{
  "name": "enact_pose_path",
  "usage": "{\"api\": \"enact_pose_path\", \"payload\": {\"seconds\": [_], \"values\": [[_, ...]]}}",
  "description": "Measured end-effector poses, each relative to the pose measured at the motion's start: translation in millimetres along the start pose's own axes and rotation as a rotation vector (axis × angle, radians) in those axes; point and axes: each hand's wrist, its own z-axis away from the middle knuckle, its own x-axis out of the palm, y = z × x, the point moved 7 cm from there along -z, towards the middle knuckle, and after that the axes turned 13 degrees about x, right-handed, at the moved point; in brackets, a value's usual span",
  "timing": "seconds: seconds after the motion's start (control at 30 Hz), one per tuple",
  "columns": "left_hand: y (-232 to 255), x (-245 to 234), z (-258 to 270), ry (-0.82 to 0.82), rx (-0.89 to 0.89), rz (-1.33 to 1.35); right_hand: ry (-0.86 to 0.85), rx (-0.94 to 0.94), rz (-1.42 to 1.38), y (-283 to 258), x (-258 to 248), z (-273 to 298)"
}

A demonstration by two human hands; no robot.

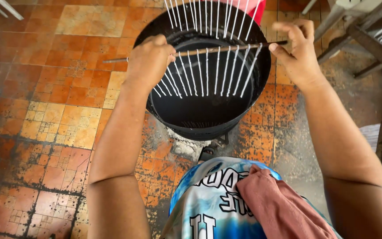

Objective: A person is seen dipping a rack of wicks into a vat of molten wax and then hanging the rack on a frame to allow the wax to cool and harden, repeating this process to build up layers of wax on the candles.

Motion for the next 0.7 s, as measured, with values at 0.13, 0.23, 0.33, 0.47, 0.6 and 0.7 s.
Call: {"api": "enact_pose_path", "payload": {"seconds": [0.13,0.23,0.33,0.47,0.6,0.7], "values": [[10,55,15,-0.212,-0.054,0.076,0.232,0.146,-0.115,48,30,29],[7,120,37,-0.322,-0.061,0.135,0.429,0.261,-0.379,111,70,63],[-7,187,56,-0.313,-0.123,0.149,0.438,0.564,-0.320,172,125,99],[-25,263,56,-0.404,-0.157,0.198,0.402,0.923,-0.310,213,181,121],[-52,342,42,-0.441,-0.226,0.262,0.472,1.023,-0.216,225,199,120],[-70,406,39,-0.460,-0.279,0.304,0.576,0.978,-0.131,238,202,122]]}}
